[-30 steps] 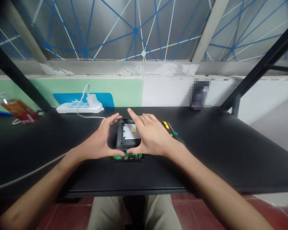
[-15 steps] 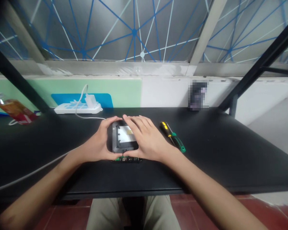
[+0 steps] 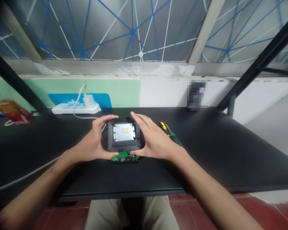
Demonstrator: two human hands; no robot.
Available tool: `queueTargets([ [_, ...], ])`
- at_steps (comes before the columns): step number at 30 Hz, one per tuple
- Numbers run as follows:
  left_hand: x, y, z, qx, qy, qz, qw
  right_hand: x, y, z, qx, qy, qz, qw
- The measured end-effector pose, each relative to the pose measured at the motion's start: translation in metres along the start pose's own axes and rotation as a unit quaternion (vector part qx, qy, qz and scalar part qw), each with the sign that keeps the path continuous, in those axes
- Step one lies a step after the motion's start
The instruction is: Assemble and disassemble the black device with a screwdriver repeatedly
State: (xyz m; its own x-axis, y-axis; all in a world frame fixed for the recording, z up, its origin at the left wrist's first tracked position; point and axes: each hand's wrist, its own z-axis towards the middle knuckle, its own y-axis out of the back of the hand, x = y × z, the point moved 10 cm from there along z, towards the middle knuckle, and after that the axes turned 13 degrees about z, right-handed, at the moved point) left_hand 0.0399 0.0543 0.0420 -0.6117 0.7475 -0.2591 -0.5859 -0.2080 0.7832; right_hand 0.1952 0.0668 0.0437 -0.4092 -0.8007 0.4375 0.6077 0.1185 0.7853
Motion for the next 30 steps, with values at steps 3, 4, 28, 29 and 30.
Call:
queueTargets([
  [3,-0.0018,0.0021,0.0009,-0.002,-0.013,0.03,0.999,-0.002,0.002,0.0003,-0.013,-0.001,0.02,1.0],
  [4,-0.0024,0.0026,0.0012,-0.002,-0.017,0.042,0.999,-0.0029,0.0018,0.0003,-0.014,-0.001,0.024,1.0],
  [28,-0.0087,-0.0012,0.0005,0.003,-0.048,0.094,0.994,-0.003,0.0012,-0.0022,-0.039,0.013,0.04,0.998],
  [29,-0.0093,-0.001,0.0004,0.001,-0.051,0.095,0.994,-0.0027,0.0012,-0.0021,-0.041,0.017,0.04,0.998],
  [30,-0.0098,-0.0008,0.0003,-0.001,-0.052,0.097,0.994,-0.0024,0.0012,-0.002,-0.042,0.021,0.04,0.998],
])
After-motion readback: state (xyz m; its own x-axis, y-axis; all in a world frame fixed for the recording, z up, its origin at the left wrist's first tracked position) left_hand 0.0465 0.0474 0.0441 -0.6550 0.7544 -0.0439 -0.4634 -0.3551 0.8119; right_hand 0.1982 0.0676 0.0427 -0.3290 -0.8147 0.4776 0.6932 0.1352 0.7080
